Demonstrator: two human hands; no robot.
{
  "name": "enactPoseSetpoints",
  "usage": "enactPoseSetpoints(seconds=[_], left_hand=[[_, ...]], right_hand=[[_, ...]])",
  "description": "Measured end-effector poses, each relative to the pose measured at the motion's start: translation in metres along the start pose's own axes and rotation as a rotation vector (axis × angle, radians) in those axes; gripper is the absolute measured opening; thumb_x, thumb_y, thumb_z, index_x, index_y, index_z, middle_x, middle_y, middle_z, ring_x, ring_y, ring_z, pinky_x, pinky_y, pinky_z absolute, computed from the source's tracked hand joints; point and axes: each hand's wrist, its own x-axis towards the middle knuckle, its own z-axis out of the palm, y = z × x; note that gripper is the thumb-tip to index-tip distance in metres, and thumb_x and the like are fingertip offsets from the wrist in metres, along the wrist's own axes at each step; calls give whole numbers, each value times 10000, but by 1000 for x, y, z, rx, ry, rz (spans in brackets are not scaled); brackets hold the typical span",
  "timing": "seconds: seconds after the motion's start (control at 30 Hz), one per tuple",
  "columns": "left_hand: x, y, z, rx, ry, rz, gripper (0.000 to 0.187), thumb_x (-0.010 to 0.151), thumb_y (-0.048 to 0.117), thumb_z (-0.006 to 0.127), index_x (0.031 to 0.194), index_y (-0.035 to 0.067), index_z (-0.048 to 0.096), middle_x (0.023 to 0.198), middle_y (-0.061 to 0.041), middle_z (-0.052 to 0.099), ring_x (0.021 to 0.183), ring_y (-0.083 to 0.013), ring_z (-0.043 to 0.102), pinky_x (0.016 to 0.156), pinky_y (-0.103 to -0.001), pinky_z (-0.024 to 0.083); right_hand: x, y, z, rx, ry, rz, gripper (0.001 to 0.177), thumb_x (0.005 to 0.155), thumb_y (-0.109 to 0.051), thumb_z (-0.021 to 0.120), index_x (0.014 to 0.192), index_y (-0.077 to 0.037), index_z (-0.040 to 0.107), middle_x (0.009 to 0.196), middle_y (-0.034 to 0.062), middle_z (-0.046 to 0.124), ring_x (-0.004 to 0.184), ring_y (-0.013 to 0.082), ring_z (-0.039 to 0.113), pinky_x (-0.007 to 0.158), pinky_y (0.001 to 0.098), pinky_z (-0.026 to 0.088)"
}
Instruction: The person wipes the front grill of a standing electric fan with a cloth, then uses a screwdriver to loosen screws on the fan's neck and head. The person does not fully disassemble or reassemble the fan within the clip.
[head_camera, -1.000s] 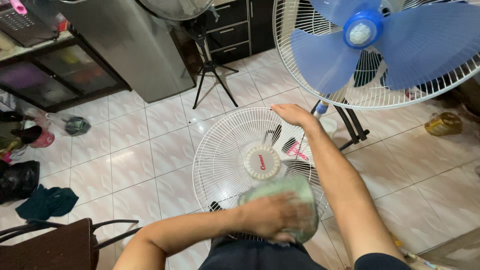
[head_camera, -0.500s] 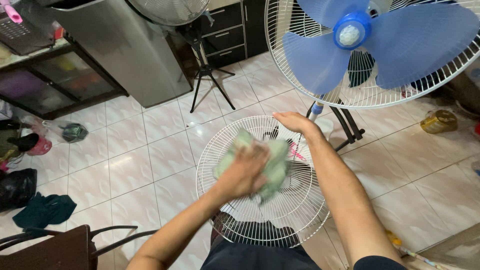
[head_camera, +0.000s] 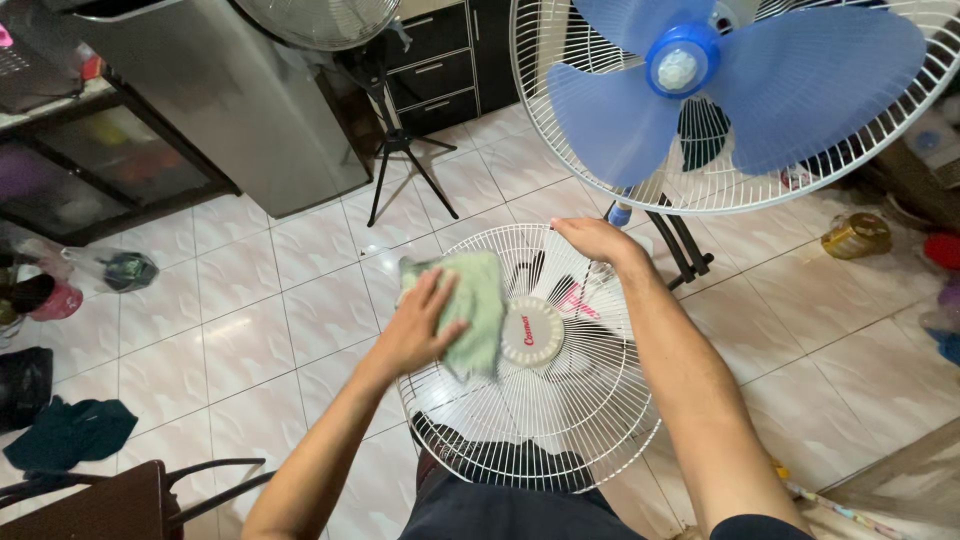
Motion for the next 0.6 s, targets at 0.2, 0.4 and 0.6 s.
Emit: enactPoseSetpoints(seconds=[0.2, 0.4, 0.6], left_hand=[[92, -7, 47, 149, 23, -240, 687, 1032, 450, 395, 1577, 38, 326, 1595, -239, 354, 1458, -468, 331, 1203, -540, 256], [78, 65, 50, 207, 102, 116, 574, 1032, 324, 427, 1504, -2, 449, 1573, -216, 422, 1457, -465, 359, 1210, -556, 247], [-12, 99, 19, 101, 44, 397, 575, 1019, 352, 516, 1528, 86, 507, 1613, -176, 423, 1518, -413, 329, 1246, -530, 220]], right_hand=[[-2, 3, 4, -14, 1, 24, 584, 1010, -553, 408, 1315, -145, 692, 1361, 155, 658, 1294, 330, 588, 1086, 392, 423], [3, 19, 14, 113, 2, 20, 560, 1006, -531, 445, 1322, -131, 678, 1315, 157, 689, 1239, 304, 642, 1049, 372, 466], [11, 33, 11, 53, 30, -77, 564, 1023, -516, 425, 1299, -106, 697, 1311, 160, 701, 1239, 303, 642, 1065, 370, 451]])
